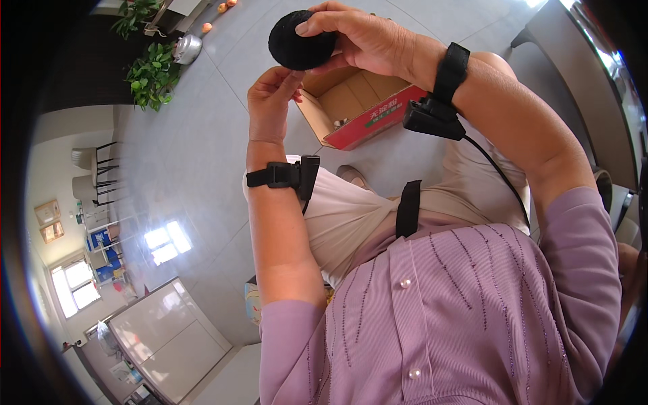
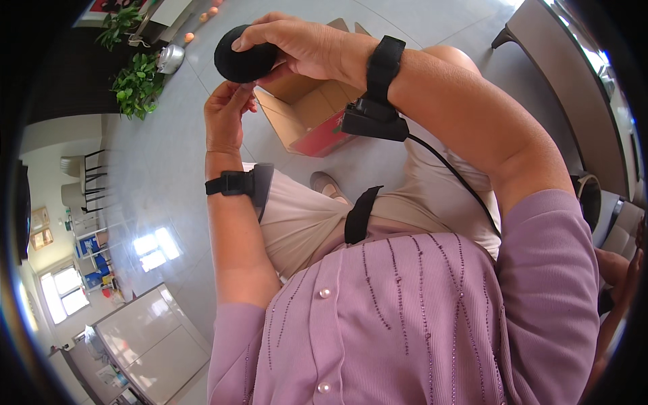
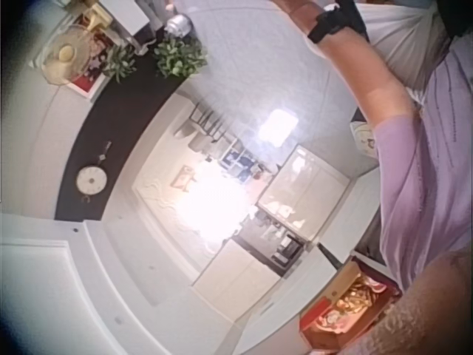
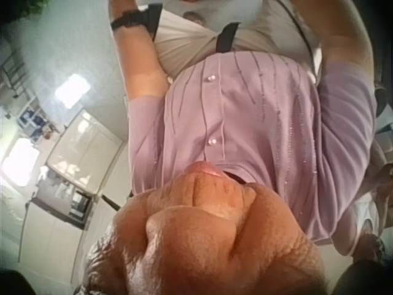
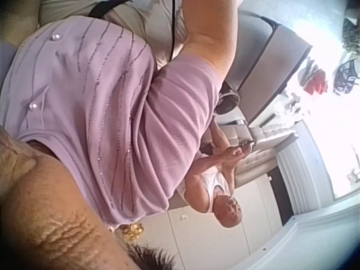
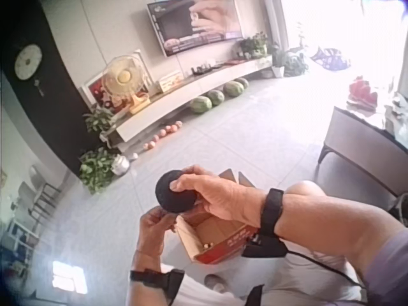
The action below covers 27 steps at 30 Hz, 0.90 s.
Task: Winding thread around a black circular object while seated.
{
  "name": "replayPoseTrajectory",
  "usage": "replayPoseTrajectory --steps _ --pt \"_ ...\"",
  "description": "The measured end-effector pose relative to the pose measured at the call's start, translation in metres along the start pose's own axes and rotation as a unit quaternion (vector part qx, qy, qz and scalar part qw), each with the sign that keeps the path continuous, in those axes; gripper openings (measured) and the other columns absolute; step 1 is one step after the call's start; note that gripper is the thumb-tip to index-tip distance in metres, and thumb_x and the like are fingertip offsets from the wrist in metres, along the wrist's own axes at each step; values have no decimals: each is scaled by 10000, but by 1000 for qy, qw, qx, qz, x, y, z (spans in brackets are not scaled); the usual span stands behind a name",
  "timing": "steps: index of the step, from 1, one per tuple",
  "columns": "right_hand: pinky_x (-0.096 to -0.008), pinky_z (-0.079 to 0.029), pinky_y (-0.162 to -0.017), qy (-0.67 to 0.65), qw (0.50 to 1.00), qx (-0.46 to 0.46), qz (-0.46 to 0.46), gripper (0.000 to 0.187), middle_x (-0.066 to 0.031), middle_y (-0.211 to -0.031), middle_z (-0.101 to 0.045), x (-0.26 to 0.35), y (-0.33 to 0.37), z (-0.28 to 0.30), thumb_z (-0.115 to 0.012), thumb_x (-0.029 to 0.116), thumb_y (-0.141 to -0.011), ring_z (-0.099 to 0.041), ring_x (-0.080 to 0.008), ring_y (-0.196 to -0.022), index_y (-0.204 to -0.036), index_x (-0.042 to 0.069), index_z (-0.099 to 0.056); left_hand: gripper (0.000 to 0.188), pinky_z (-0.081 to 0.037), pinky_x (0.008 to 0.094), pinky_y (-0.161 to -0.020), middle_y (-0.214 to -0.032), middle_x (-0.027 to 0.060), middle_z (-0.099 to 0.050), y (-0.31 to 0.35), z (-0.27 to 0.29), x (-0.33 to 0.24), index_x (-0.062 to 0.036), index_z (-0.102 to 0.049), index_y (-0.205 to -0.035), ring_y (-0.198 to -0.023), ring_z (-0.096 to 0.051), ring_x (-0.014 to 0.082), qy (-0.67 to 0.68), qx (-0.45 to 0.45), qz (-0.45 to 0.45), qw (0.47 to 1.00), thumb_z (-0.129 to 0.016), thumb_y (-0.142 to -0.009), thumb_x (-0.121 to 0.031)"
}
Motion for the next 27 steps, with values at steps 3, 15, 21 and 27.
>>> replayPoseTrajectory --steps 3,15,21,27 --pt "-354 -549 -859 9 1000 -21 -5 646 -182 -1176 -543 10 3 2 -784 287 -764 -584 -265 -1080 -1257 23 -460 97 -469 236 -613 -756 23 -654 3 -5 -2 -13 -708 -915 -639 -570 92 -15 27 15 999 -745 -856 -81" --pt "-355 -541 -884 440 892 -48 87 647 -182 -1076 -639 4 6 6 -774 317 -712 -646 -267 -999 -1242 39 -529 95 -482 327 -653 -895 75 -683 11 0 -11 -14 -692 -985 -712 -595 149 115 79 -92 986 -680 -892 -29" --pt "-329 -540 -891 463 884 52 22 634 -164 -1083 -650 -14 3 2 -733 299 -706 -653 -242 -990 -1255 65 -519 111 -477 294 -647 -857 58 -675 10 2 -12 -20 -693 -974 -710 -595 143 63 18 -106 992 -720 -870 -46" --pt "-326 -572 -834 441 893 71 -47 631 -145 -1128 -645 -18 6 0 -730 302 -715 -654 -232 -999 -1265 70 -525 118 -469 264 -642 -840 48 -670 12 3 -14 -15 -697 -948 -701 -583 135 6 13 -106 994 -746 -842 -35"
Point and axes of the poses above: each hand's wrist, its own y-axis away from the middle knuckle, its own z-axis out of the back of the hand, x = y × z, the point moved 3 cm from there along -y, towards the middle knuckle
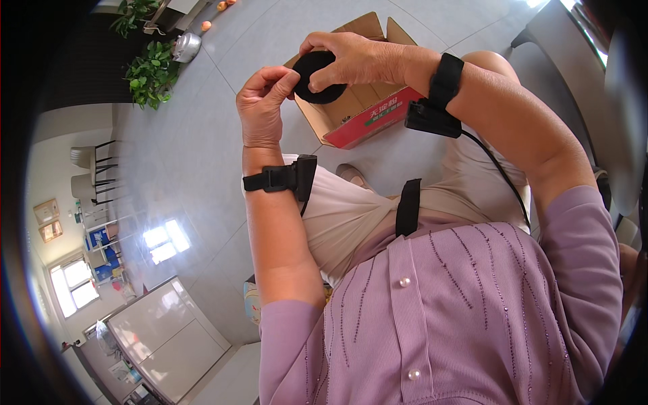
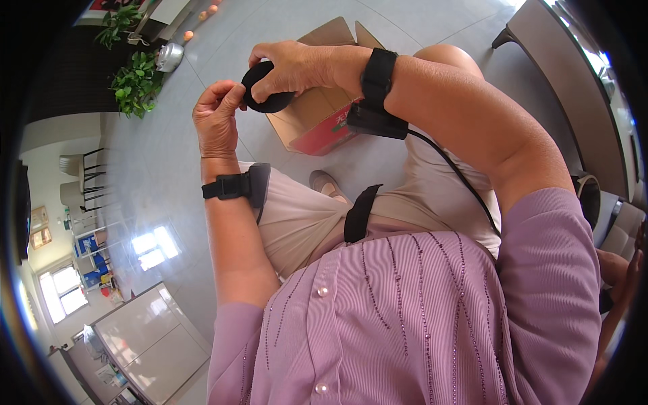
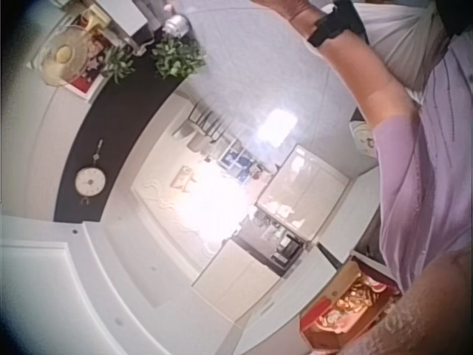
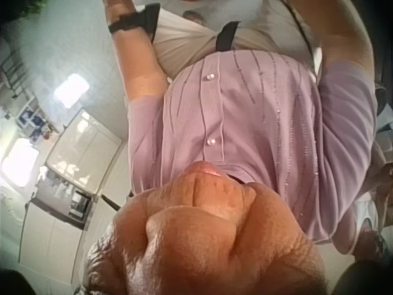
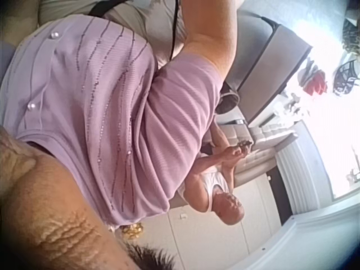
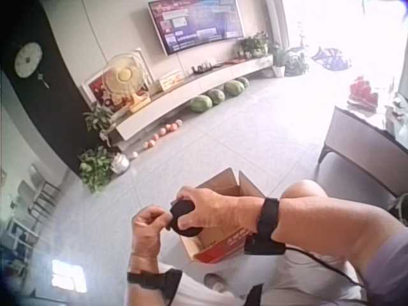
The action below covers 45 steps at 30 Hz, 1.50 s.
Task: Winding thread around a black circular object while seated.
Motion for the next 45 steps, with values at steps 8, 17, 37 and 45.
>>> replayPoseTrajectory --steps 8,17,37,45 --pt "-323 -575 -828 -14 996 79 -37 690 -155 -1141 -632 -4 1 -1 -731 263 -712 -656 -238 -1008 -1329 54 -507 99 -475 220 -630 -787 -6 -668 -3 -10 -4 -49 -723 -855 -692 -573 78 -53 13 20 998 -799 -798 -79" --pt "-387 -523 -974 -247 951 184 -18 682 -175 -1261 -523 6 6 -8 -673 209 -801 -584 -274 -1151 -1406 29 -416 130 -498 218 -701 -841 34 -697 -8 5 7 -20 -698 -936 -751 -625 93 33 -76 59 995 -752 -862 -111" --pt "-431 -497 -1018 -405 915 -1 1 591 -137 -1237 -526 9 -1 13 -691 236 -838 -566 -254 -1151 -1345 64 -441 225 -434 247 -605 -816 25 -643 -6 -6 9 16 -683 -1062 -654 -525 88 1 -43 111 993 -660 -861 -84" --pt "-386 -510 -995 -345 938 37 5 648 -132 -1225 -520 6 0 11 -729 242 -804 -559 -240 -1142 -1345 48 -430 204 -442 232 -595 -843 25 -660 -6 -1 12 8 -687 -1066 -649 -540 87 25 -57 100 993 -643 -887 -79"
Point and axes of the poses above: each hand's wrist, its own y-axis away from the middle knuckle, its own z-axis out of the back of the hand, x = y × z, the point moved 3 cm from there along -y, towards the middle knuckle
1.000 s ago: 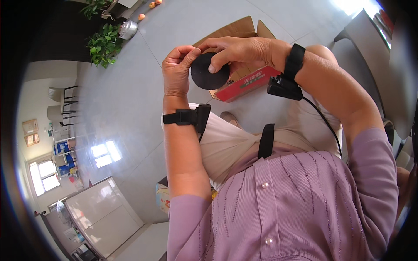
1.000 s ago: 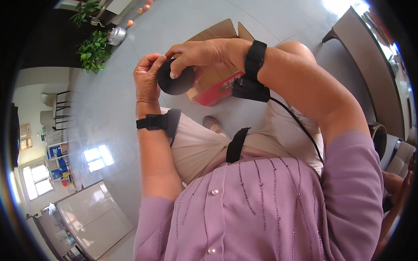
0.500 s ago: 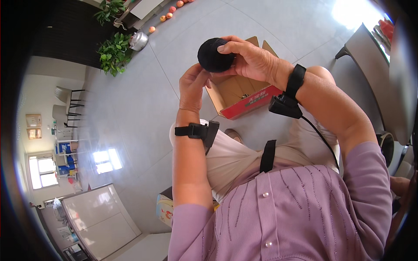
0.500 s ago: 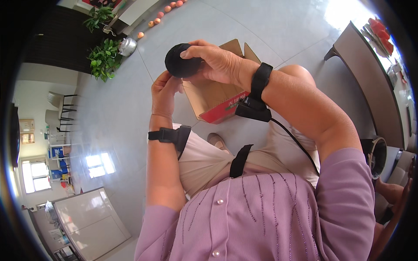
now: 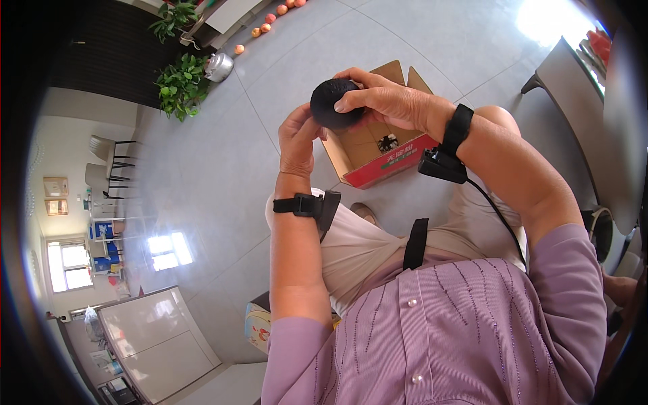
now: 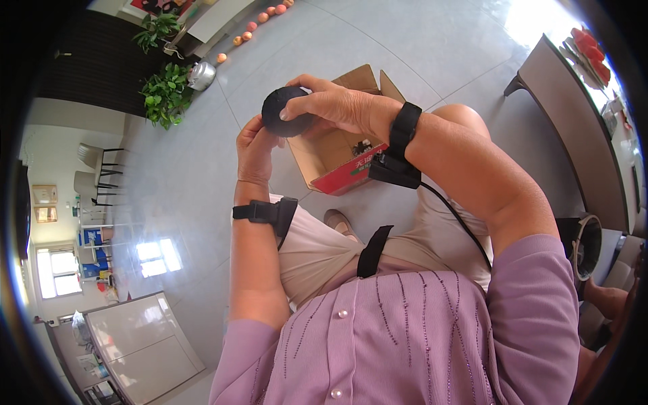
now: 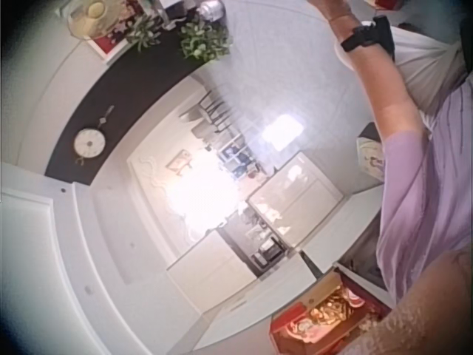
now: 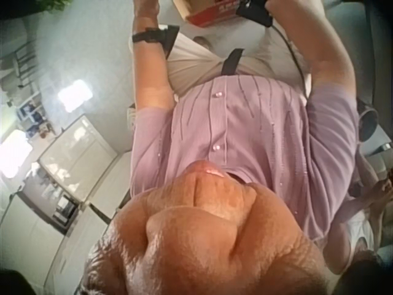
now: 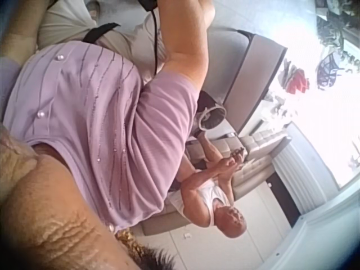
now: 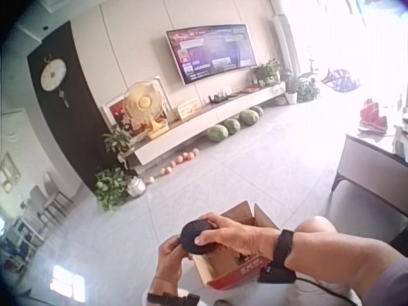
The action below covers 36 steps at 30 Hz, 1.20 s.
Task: Winding thread around a black circular object while seated.
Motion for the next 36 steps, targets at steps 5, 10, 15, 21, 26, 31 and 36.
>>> replayPoseTrajectory --steps 5,10,15,21,26,31,36 --pt "-389 -554 -917 -99 993 -65 22 633 -147 -1222 -522 -1 -2 3 -761 262 -801 -584 -240 -1128 -1288 25 -434 205 -453 227 -595 -804 20 -661 4 -4 -2 8 -697 -1058 -641 -546 70 -80 6 1 997 -657 -906 -124" --pt "-347 -562 -860 -68 981 -180 36 721 -145 -1206 -531 0 -8 16 -802 307 -757 -607 -232 -1069 -1308 39 -423 157 -466 229 -607 -816 29 -674 8 -15 -1 -1 -718 -995 -656 -561 74 -133 70 31 988 -684 -892 -113" --pt "-320 -560 -803 82 968 -238 -8 740 -139 -1170 -565 -10 -11 24 -816 312 -732 -612 -219 -1036 -1320 69 -439 98 -464 265 -632 -819 48 -662 10 -13 -7 9 -703 -963 -673 -566 115 -47 111 -14 993 -661 -907 -60" --pt "-329 -566 -743 321 942 -89 -36 755 -157 -1134 -607 -16 -10 10 -795 332 -658 -641 -226 -953 -1317 95 -513 90 -469 282 -604 -837 48 -672 5 3 -7 -26 -687 -950 -674 -574 114 59 37 -76 995 -716 -880 -74" --pt "-306 -560 -765 282 958 -19 -52 747 -144 -1149 -616 -20 -3 5 -785 284 -694 -632 -213 -997 -1347 56 -503 112 -468 243 -603 -811 32 -671 1 -2 -5 -17 -701 -921 -659 -565 102 -9 -11 -54 998 -756 -852 -85" --pt "-343 -548 -911 114 989 64 -70 651 -178 -1232 -556 -17 4 -2 -732 246 -793 -607 -267 -1099 -1344 0 -487 116 -473 231 -612 -818 26 -678 -3 5 0 -24 -701 -930 -680 -578 86 -28 -39 -41 998 -736 -879 -122" --pt "-366 -538 -953 -32 994 86 -53 579 -162 -1232 -548 -6 9 -6 -699 207 -836 -594 -259 -1114 -1336 7 -487 118 -491 228 -625 -788 17 -671 -6 4 9 -17 -695 -960 -669 -589 74 21 -44 -16 999 -697 -904 -121"
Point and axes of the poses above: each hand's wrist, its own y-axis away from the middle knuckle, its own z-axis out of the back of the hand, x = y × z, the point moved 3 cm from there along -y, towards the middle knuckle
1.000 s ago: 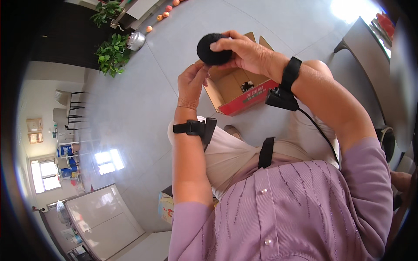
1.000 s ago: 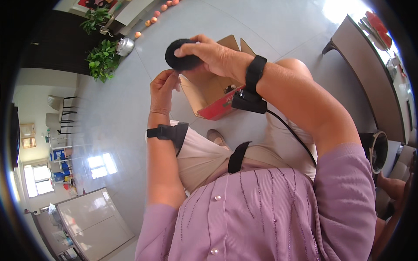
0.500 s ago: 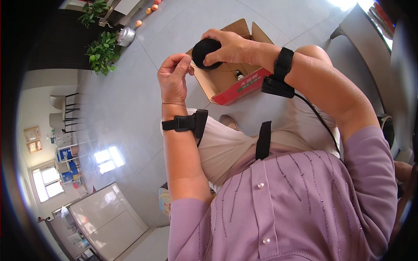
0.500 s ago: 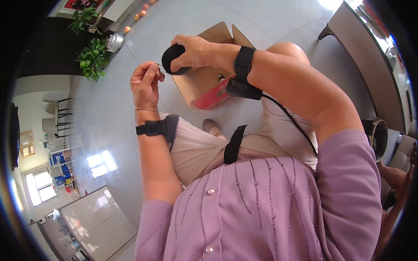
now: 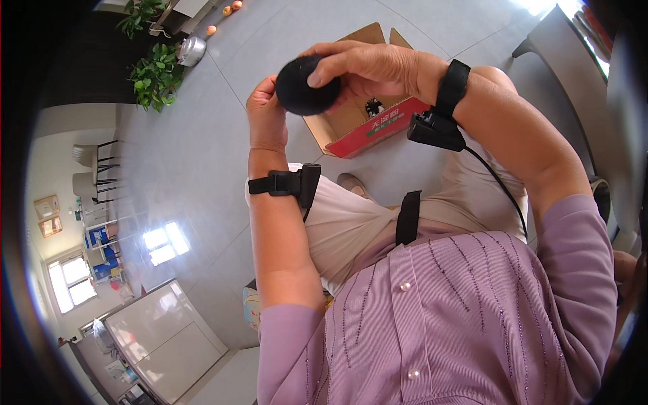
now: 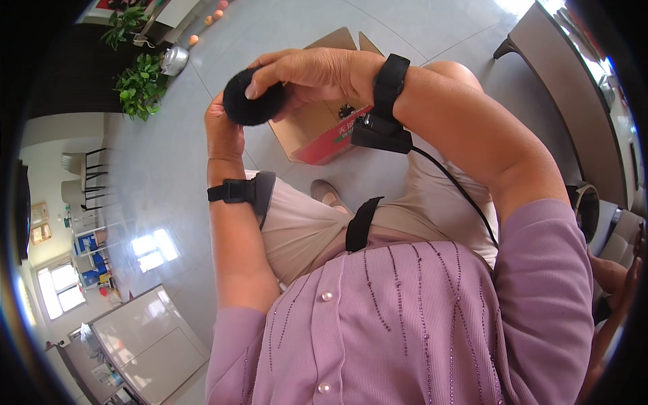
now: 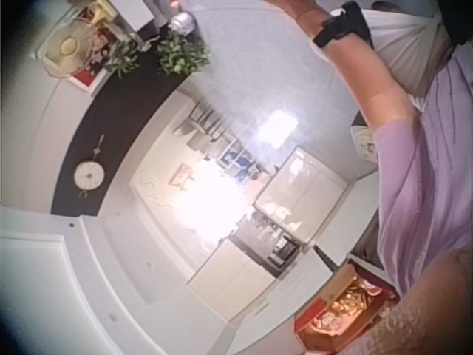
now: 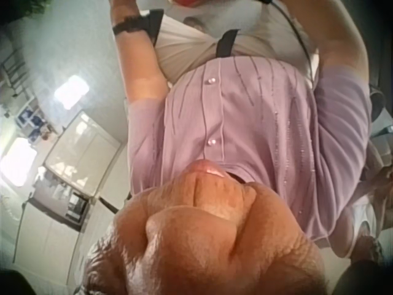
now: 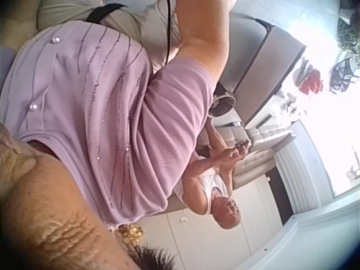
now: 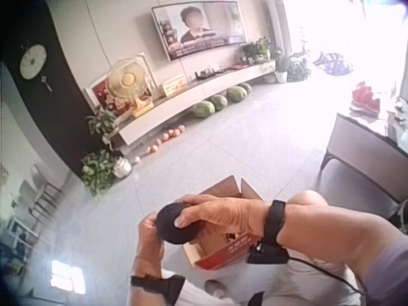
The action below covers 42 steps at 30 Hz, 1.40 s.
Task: Winding thread around a black circular object while seated.
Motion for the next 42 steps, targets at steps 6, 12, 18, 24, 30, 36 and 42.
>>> replayPoseTrajectory --steps 6,12,18,24,30,36,42 --pt "-399 -556 -936 -91 987 -75 109 492 -157 -1197 -561 11 -7 9 -713 195 -838 -599 -254 -1107 -1254 18 -519 98 -474 234 -611 -755 30 -654 2 -4 -3 -13 -702 -942 -642 -576 90 -62 77 40 994 -711 -879 -87" --pt "-397 -577 -885 -80 961 -192 183 804 -208 -1249 -501 12 -13 24 -819 213 -732 -587 -306 -1134 -1343 -56 -371 75 -464 269 -634 -755 42 -616 12 -17 -12 0 -677 -933 -651 -563 125 -76 165 27 983 -666 -903 -68" --pt "-327 -571 -826 109 954 -245 133 826 -186 -1153 -592 4 -11 22 -838 279 -688 -639 -255 -1021 -1343 -18 -431 50 -463 308 -642 -808 61 -620 14 -6 -23 -2 -677 -935 -706 -563 152 85 170 -62 980 -650 -907 -34" --pt "-301 -573 -839 325 931 -158 51 674 -145 -1161 -612 -6 -10 13 -776 289 -756 -620 -217 -1047 -1341 103 -497 62 -478 265 -615 -783 34 -658 12 -4 -20 -31 -699 -908 -671 -581 119 90 94 -63 990 -731 -857 -47" --pt "-286 -577 -782 324 939 -111 8 667 -145 -1164 -609 -7 -7 5 -733 280 -762 -627 -227 -1023 -1349 56 -509 119 -463 237 -609 -762 15 -655 12 -4 -22 -46 -709 -872 -671 -568 101 -28 41 -44 998 -793 -816 -109" --pt "-284 -573 -788 226 973 -33 -34 651 -144 -1195 -578 -6 -3 3 -715 257 -789 -626 -216 -1004 -1349 19 -483 128 -456 223 -619 -759 1 -657 7 -4 -17 -47 -714 -873 -670 -562 89 -17 53 -24 998 -798 -815 -126" --pt "-331 -558 -904 41 999 22 -21 629 -138 -1227 -549 -5 5 -9 -667 209 -840 -611 -236 -1086 -1396 33 -431 127 -449 214 -639 -767 -12 -661 8 -2 -12 -50 -712 -897 -690 -561 59 17 50 10 999 -749 -871 -169"
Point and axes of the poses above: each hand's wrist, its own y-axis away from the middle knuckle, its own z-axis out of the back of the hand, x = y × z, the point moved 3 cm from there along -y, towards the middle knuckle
